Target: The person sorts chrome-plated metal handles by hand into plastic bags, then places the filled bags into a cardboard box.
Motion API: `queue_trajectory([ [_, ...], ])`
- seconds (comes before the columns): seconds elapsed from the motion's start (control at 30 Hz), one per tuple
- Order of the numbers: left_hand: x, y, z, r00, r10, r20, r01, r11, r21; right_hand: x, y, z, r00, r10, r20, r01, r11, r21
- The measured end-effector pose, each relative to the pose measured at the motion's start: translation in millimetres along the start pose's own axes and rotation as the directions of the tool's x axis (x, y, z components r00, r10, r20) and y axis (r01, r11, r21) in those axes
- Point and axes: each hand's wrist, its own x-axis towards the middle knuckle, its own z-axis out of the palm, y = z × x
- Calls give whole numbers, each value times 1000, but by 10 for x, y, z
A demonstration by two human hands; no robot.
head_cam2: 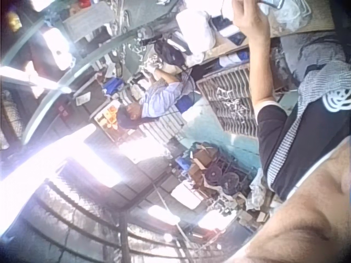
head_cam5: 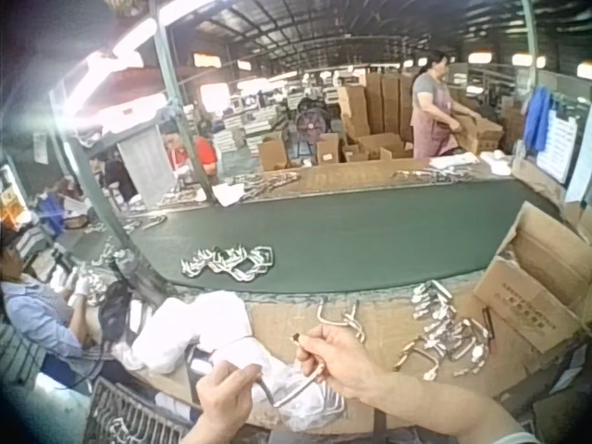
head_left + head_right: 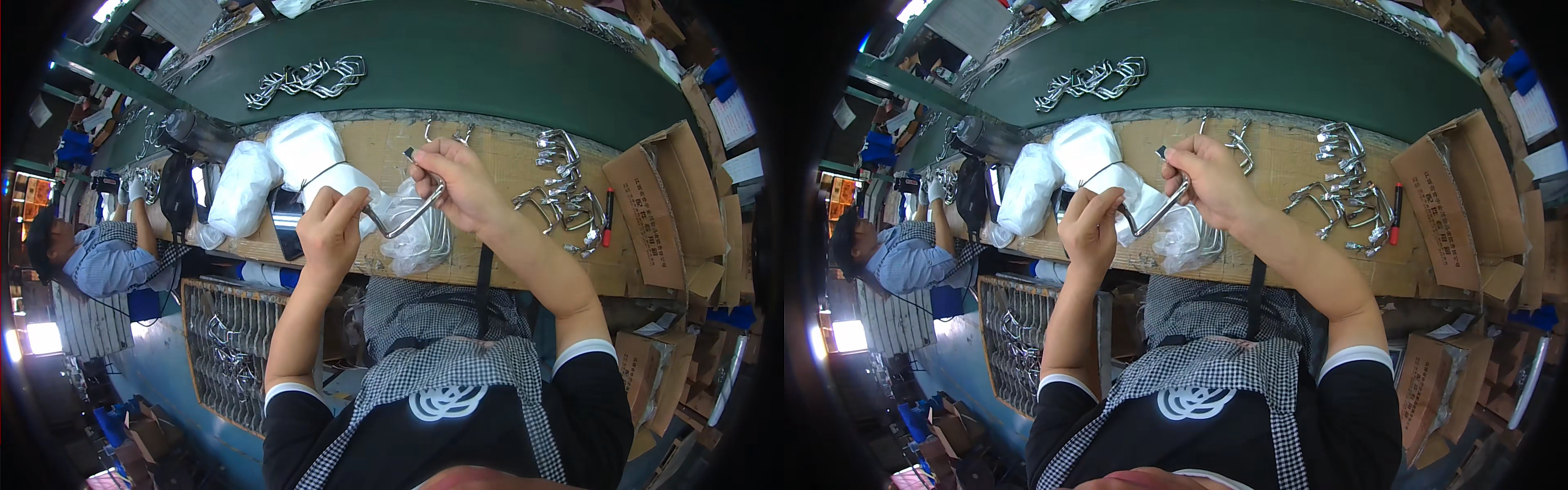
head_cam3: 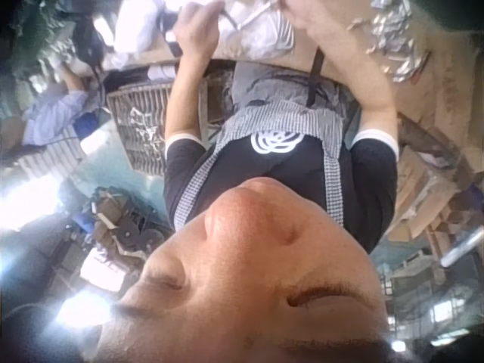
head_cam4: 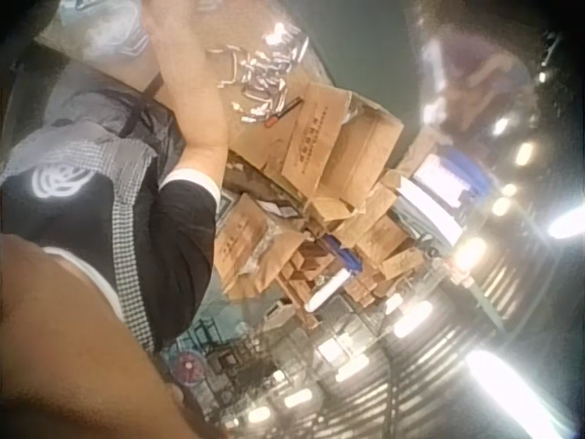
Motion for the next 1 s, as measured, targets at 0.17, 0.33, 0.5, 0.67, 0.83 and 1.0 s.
queue_trajectory([
  [0.17,11,58,-18,890,453,-45,-440,882,172,-256,30,73,998,-49,-43,50,999,19],
  [0.33,-70,388,178,996,42,-74,-54,984,-169,-381,405,154,791,-611,-14,602,784,-151],
  [0.5,-251,627,297,927,-372,-45,305,818,-487,-377,531,-71,167,-725,669,759,-338,-556],
  [0.67,-355,212,205,993,115,38,-115,993,-3,-477,550,-244,375,-502,779,704,-393,-592],
  [0.83,-270,-601,235,962,68,266,-200,837,510,-101,696,-220,618,-166,769,766,-92,-636],
  [1.0,-257,-733,116,892,-76,446,-219,790,572,963,556,-547,771,-547,326,368,-36,-929],
])
